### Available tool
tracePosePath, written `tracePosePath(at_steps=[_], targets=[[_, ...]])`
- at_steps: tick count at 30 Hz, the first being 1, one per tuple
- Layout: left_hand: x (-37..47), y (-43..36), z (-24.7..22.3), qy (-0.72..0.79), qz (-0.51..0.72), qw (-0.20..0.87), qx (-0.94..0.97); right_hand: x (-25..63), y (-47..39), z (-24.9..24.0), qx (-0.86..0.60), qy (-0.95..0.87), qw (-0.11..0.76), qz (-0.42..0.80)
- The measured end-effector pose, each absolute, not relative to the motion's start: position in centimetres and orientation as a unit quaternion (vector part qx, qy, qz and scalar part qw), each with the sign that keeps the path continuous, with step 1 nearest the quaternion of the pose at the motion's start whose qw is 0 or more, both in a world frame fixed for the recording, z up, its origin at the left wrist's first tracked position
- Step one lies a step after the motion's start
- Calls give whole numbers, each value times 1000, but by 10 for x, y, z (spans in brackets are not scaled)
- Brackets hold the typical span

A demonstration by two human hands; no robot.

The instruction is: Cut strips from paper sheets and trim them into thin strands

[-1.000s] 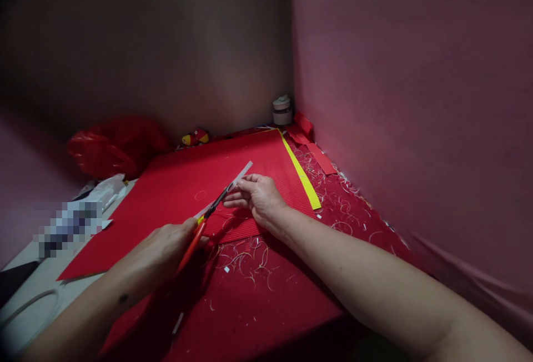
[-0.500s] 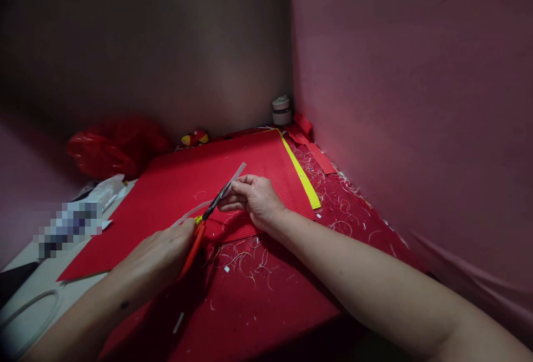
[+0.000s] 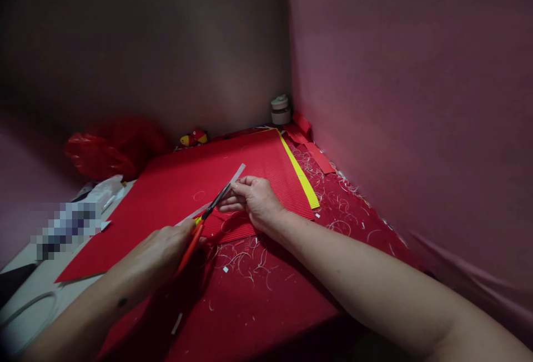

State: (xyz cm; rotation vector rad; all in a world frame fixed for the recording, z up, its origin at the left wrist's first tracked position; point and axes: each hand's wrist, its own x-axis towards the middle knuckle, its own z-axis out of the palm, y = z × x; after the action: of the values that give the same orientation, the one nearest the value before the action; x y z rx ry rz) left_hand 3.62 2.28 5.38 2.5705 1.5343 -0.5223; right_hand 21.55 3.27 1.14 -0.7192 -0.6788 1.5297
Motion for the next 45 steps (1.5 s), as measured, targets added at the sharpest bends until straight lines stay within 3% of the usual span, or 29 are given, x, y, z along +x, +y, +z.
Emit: tracePosePath(at_steps=[45], targets=[[34,18,47,488,-163,39,857,215,32,10,-297,-310,611,665]])
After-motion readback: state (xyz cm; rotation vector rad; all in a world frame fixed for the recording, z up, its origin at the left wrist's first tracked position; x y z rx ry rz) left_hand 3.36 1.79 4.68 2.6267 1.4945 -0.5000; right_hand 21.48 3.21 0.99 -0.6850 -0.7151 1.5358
